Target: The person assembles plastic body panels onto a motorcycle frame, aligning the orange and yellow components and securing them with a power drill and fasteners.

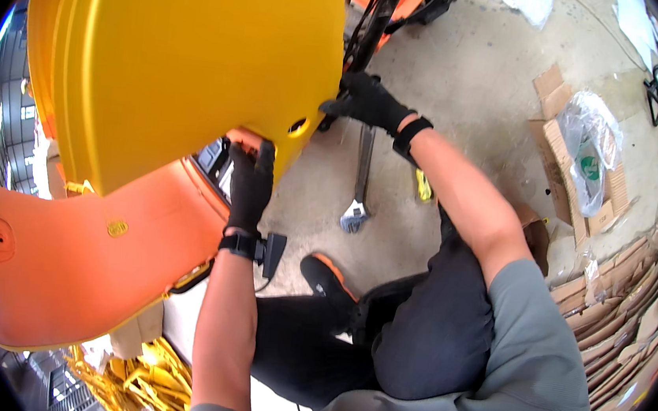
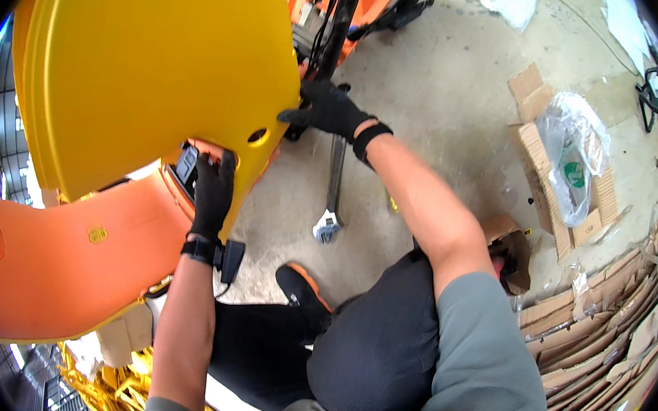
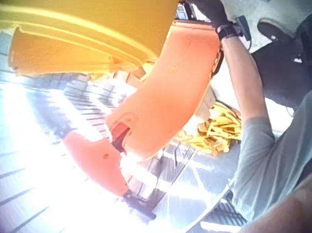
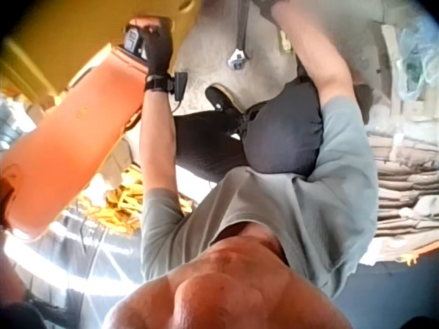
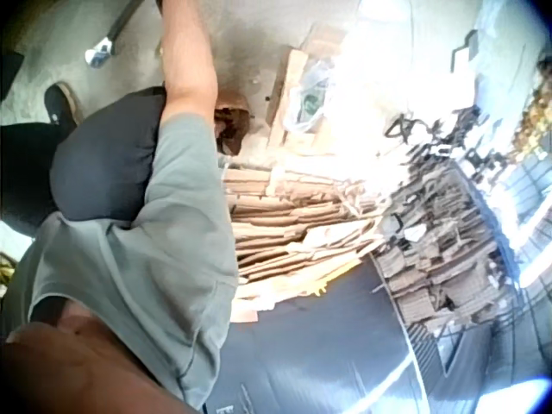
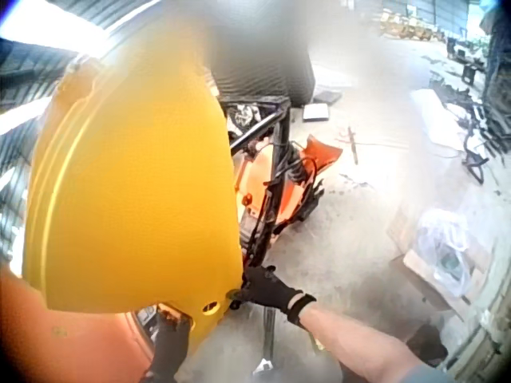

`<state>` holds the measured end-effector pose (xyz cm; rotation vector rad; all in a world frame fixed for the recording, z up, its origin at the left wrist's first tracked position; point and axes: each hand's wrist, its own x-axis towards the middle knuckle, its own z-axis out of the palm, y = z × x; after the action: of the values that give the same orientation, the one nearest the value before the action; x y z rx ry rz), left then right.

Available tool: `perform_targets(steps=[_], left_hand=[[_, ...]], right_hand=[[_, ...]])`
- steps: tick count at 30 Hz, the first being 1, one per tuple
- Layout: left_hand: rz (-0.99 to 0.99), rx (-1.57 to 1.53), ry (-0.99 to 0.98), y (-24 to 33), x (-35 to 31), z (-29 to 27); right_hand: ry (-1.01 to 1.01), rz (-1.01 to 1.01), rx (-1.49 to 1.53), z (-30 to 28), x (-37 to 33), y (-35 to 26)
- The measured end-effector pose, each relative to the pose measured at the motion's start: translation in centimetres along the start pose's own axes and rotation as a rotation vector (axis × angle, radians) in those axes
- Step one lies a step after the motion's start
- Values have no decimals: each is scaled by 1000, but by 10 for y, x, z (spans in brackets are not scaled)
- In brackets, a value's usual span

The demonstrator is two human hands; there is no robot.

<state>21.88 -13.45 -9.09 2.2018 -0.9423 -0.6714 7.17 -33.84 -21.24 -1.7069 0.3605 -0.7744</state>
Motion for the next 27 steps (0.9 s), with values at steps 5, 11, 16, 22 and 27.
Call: perform_targets(steps=[5,11,16,22,27], left_hand=[[267,395,-71,-3,-13,-24],[570,363,307,188,-101,-72],[696,532,528,236,-71,-82],[687,476,619,229,-35,-94],[682,410,571,224,-31,-93]], right_hand=[[-68,40,-112,4,2,2],[-100,133,-191,-1,6,-18],[-64,145,-26,-4,6,-17],[-117,161,-5,6,9,-3],[-224,330,281,-3,12,-10]])
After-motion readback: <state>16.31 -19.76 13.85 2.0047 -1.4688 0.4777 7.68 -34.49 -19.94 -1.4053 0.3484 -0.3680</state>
